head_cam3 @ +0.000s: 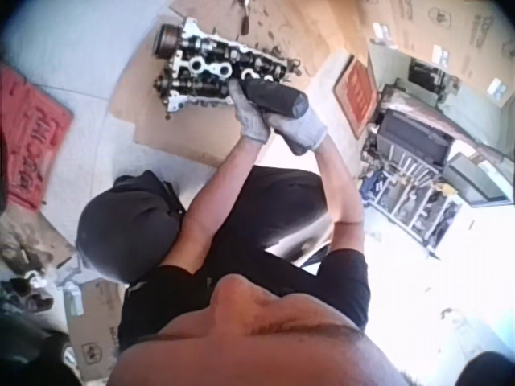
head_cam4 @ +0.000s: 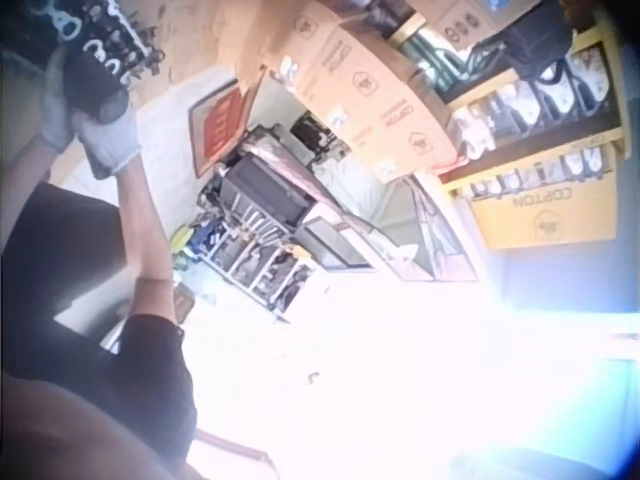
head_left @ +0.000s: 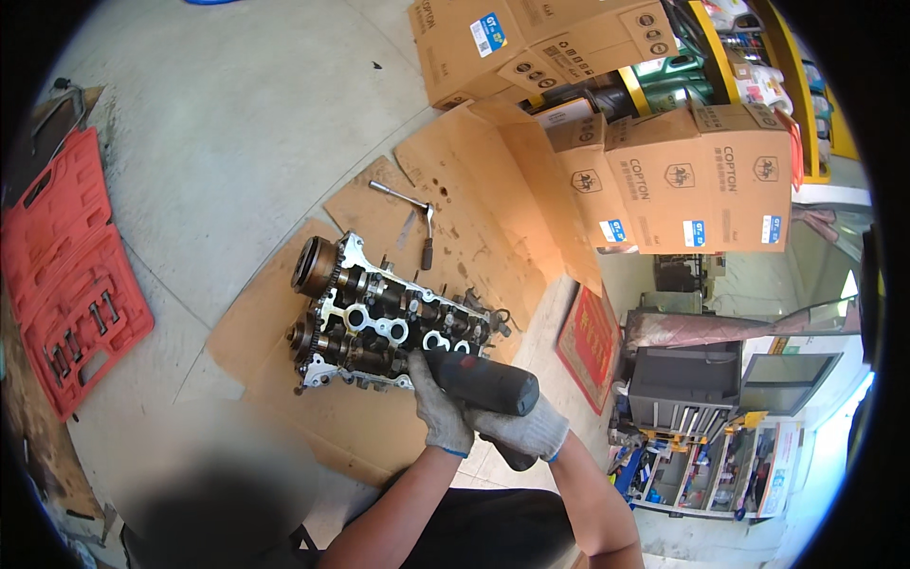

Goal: The person uses a power drill to remove bolts from an engine cylinder head placed on cardboard, then removes the camshaft and rocker arm assemblies by hand and sets them aside on the floor.

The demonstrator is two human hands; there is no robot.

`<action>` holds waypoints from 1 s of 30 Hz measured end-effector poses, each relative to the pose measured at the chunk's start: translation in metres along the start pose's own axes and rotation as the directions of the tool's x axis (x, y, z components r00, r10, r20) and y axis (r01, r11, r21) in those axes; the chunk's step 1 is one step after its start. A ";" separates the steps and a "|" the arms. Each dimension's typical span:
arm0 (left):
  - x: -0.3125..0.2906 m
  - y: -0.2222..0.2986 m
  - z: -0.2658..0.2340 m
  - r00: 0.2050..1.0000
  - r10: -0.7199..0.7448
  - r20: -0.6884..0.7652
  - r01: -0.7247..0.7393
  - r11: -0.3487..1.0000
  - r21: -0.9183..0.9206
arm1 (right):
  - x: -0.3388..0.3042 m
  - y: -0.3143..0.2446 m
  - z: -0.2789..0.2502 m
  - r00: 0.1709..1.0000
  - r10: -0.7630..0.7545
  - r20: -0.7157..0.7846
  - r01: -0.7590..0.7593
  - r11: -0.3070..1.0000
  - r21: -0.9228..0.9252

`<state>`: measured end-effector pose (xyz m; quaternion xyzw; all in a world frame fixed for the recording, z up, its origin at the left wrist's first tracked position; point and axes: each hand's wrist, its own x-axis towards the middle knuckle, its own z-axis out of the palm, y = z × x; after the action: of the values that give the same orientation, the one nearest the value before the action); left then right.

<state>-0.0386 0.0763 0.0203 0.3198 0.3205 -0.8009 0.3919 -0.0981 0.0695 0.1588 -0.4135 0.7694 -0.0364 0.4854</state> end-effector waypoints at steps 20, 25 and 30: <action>-0.026 -0.012 -0.020 0.992 0.053 -0.113 -0.042 0.995 0.091 | -0.016 0.033 0.003 0.980 -0.158 0.124 0.182 0.960 -0.212; -0.014 -0.016 -0.030 0.994 0.067 -0.084 -0.061 0.996 0.067 | -0.016 0.026 0.007 0.992 -0.084 0.099 0.088 0.995 -0.036; -0.013 -0.019 -0.038 0.995 0.055 -0.077 -0.057 0.998 -0.018 | -0.014 0.040 0.011 0.980 -0.174 0.092 0.184 0.976 -0.113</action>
<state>-0.0378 0.1201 0.0124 0.3550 0.3343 -0.7735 0.4049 -0.1107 0.1090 0.1443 -0.5112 0.7092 -0.0163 0.4852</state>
